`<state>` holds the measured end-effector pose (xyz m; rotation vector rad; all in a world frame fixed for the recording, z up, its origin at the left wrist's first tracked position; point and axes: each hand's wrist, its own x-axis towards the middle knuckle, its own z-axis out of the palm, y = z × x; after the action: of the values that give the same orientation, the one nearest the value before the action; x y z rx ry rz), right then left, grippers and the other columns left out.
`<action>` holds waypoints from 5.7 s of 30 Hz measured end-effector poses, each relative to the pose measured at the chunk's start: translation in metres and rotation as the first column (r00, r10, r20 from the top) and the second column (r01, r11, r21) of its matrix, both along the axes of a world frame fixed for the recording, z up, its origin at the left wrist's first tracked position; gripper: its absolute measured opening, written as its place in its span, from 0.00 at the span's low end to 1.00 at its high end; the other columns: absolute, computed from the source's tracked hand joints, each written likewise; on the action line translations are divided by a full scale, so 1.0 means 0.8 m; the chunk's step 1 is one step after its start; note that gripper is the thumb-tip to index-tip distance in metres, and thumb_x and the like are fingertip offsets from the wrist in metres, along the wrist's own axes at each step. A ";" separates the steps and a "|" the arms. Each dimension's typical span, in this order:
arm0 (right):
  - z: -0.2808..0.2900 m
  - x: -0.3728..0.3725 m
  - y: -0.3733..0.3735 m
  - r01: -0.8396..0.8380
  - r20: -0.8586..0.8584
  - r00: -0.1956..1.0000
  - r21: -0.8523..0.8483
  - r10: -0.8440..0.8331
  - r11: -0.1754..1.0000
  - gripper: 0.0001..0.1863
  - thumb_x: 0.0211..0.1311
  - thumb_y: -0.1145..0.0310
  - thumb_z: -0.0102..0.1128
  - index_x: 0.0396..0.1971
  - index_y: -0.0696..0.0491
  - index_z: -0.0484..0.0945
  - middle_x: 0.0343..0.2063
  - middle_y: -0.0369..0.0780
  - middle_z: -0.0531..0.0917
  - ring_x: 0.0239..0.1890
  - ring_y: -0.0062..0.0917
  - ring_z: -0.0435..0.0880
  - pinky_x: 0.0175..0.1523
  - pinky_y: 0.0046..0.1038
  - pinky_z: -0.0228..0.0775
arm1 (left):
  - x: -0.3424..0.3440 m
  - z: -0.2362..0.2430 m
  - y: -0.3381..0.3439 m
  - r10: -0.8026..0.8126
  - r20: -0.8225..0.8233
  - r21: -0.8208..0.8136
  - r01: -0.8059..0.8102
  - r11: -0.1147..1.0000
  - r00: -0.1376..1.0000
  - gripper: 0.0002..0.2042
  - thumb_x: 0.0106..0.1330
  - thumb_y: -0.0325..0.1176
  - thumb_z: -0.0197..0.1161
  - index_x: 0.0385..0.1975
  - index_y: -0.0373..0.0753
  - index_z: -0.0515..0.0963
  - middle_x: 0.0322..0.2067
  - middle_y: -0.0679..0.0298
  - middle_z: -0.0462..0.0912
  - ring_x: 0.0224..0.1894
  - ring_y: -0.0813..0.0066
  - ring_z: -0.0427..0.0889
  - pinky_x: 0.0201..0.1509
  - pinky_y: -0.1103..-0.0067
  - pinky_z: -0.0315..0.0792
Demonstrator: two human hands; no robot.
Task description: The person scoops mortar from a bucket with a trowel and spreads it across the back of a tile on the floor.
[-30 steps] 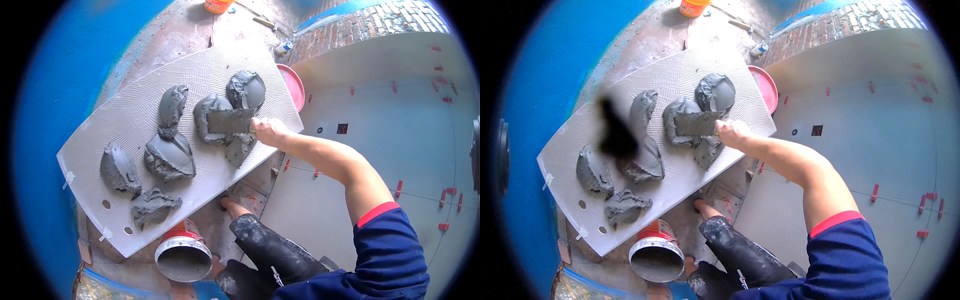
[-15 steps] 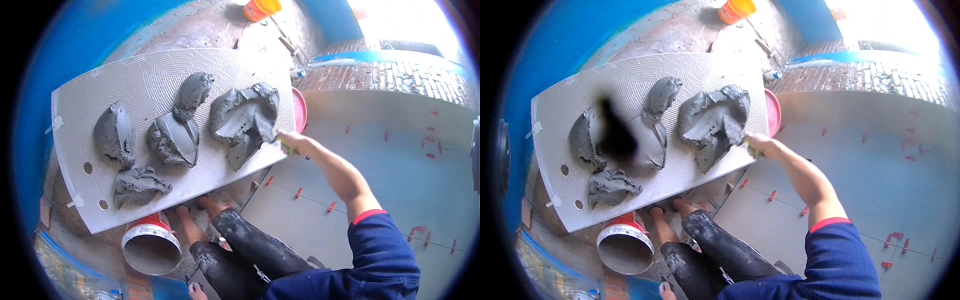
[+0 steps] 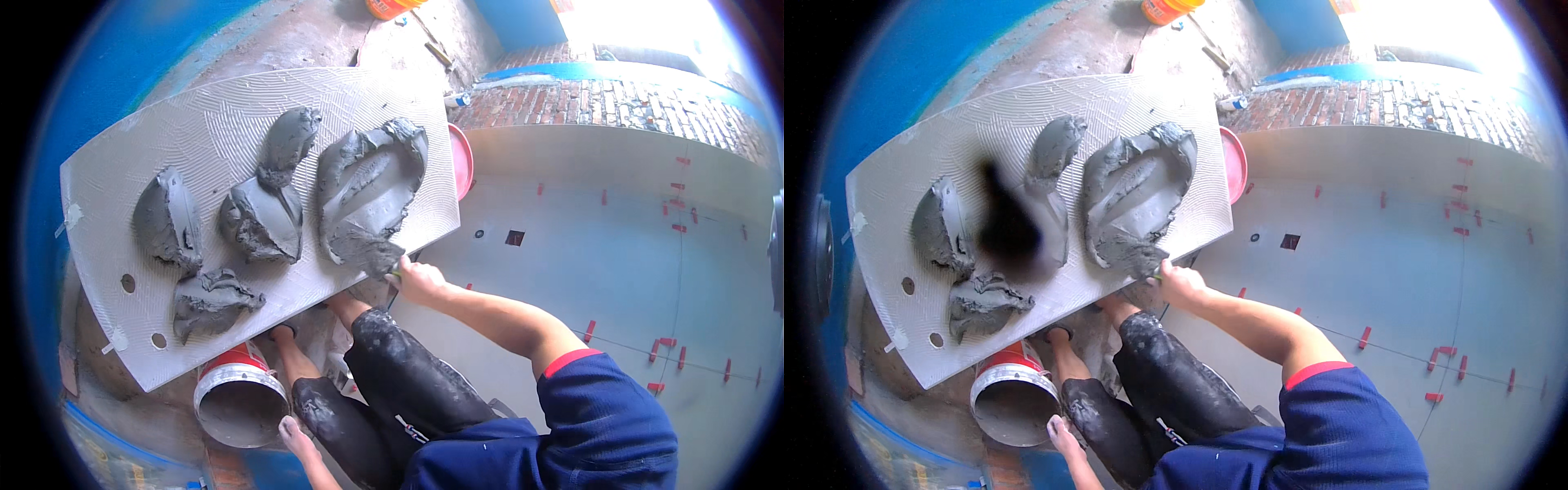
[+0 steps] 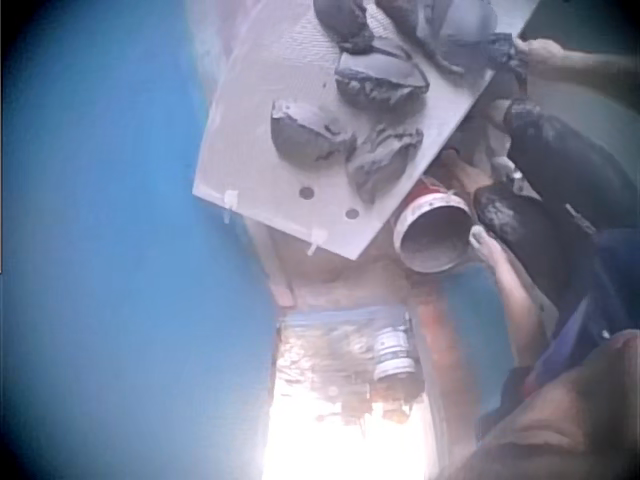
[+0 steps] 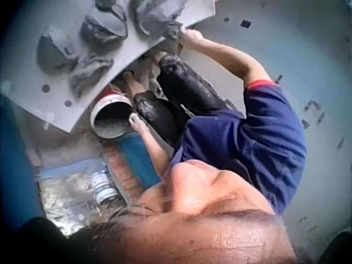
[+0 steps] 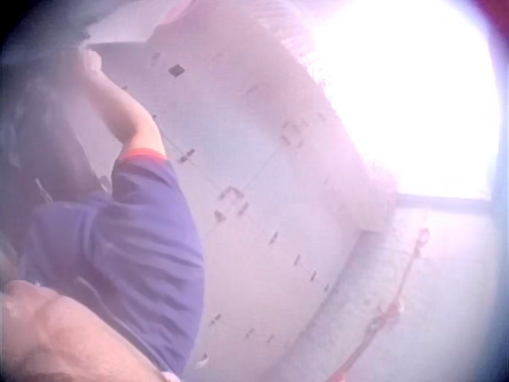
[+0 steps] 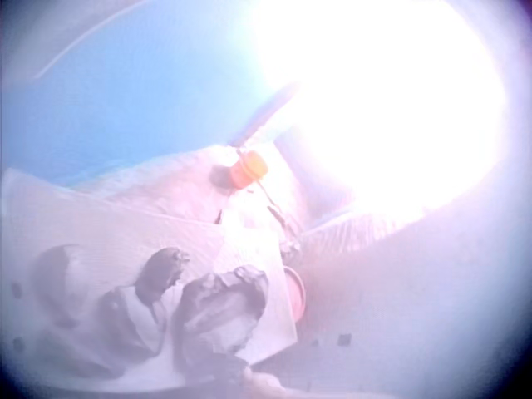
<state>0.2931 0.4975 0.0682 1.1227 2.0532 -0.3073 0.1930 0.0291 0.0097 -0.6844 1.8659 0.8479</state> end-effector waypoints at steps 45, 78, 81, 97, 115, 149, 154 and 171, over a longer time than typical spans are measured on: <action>-0.045 0.197 0.029 0.457 -0.085 0.882 -0.085 -0.463 0.885 0.30 0.65 0.38 0.48 0.42 0.55 0.70 0.30 0.51 0.84 0.34 0.47 0.86 0.40 0.47 0.77 | 0.028 0.034 0.123 -0.713 0.113 -0.206 0.718 0.665 0.692 0.31 0.72 0.51 0.49 0.62 0.28 0.58 0.54 0.37 0.73 0.55 0.43 0.75 0.57 0.62 0.68; -0.197 0.332 0.044 0.612 -0.310 -0.710 -0.716 -0.633 -0.336 0.33 0.64 0.33 0.46 0.22 0.51 0.69 0.13 0.35 0.70 0.11 0.20 0.68 0.15 0.25 0.60 | -0.009 0.026 0.225 -0.942 0.265 -0.368 0.925 0.096 0.203 0.31 0.72 0.53 0.47 0.60 0.27 0.60 0.49 0.35 0.75 0.53 0.39 0.75 0.56 0.58 0.68; -0.213 0.308 0.022 0.524 -0.227 -0.778 -0.749 -0.586 -0.406 0.35 0.62 0.28 0.43 0.21 0.51 0.68 0.11 0.35 0.69 0.10 0.22 0.67 0.15 0.25 0.60 | -0.015 0.027 0.221 -0.962 0.230 -0.396 0.917 0.047 0.149 0.32 0.72 0.52 0.47 0.60 0.26 0.60 0.50 0.35 0.75 0.54 0.39 0.75 0.56 0.58 0.68; -0.162 0.261 -0.046 0.919 -0.486 0.271 -0.124 -0.831 0.373 0.24 0.59 0.42 0.60 0.34 0.51 0.76 0.26 0.51 0.82 0.34 0.53 0.81 0.37 0.47 0.73 | -0.014 0.022 0.229 -0.967 0.227 -0.383 0.924 0.023 0.118 0.33 0.71 0.52 0.50 0.60 0.25 0.58 0.51 0.33 0.74 0.55 0.39 0.74 0.58 0.59 0.67; -0.123 0.422 0.159 0.933 -0.426 0.359 0.147 -0.831 0.328 0.30 0.61 0.37 0.54 0.33 0.55 0.78 0.29 0.55 0.82 0.37 0.55 0.80 0.41 0.47 0.71 | 0.006 0.012 0.238 -0.955 0.257 -0.406 0.913 0.035 0.151 0.31 0.71 0.52 0.50 0.59 0.28 0.61 0.50 0.36 0.75 0.52 0.39 0.75 0.55 0.57 0.68; -0.061 -0.006 0.222 0.580 -0.018 0.023 -0.814 -1.000 0.028 0.32 0.70 0.38 0.40 0.28 0.55 0.71 0.19 0.38 0.73 0.17 0.22 0.73 0.21 0.30 0.67 | 0.046 0.034 0.236 -0.920 0.305 -0.455 0.886 0.087 0.247 0.35 0.68 0.54 0.53 0.62 0.27 0.60 0.48 0.41 0.74 0.50 0.46 0.77 0.55 0.61 0.71; -0.049 -0.079 0.136 0.552 -0.113 0.366 -0.773 -0.924 0.313 0.32 0.72 0.42 0.38 0.27 0.58 0.73 0.19 0.46 0.80 0.19 0.30 0.81 0.25 0.36 0.71 | 0.039 0.038 0.224 -0.915 0.224 -0.446 0.870 0.210 0.335 0.34 0.68 0.53 0.52 0.61 0.27 0.60 0.48 0.40 0.75 0.50 0.45 0.77 0.55 0.60 0.70; -0.044 0.114 0.272 0.930 -0.088 0.058 -0.359 -0.994 0.086 0.33 0.68 0.37 0.41 0.48 0.54 0.76 0.28 0.39 0.79 0.27 0.28 0.77 0.32 0.35 0.70 | 0.055 0.025 0.171 -0.883 0.097 -0.388 0.834 0.392 0.460 0.34 0.68 0.53 0.52 0.61 0.25 0.60 0.50 0.39 0.73 0.52 0.42 0.74 0.56 0.59 0.69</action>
<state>0.3841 0.7152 0.0330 2.3353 0.9755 -1.4475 0.2371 0.1662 0.0299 0.2226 2.1443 -0.2100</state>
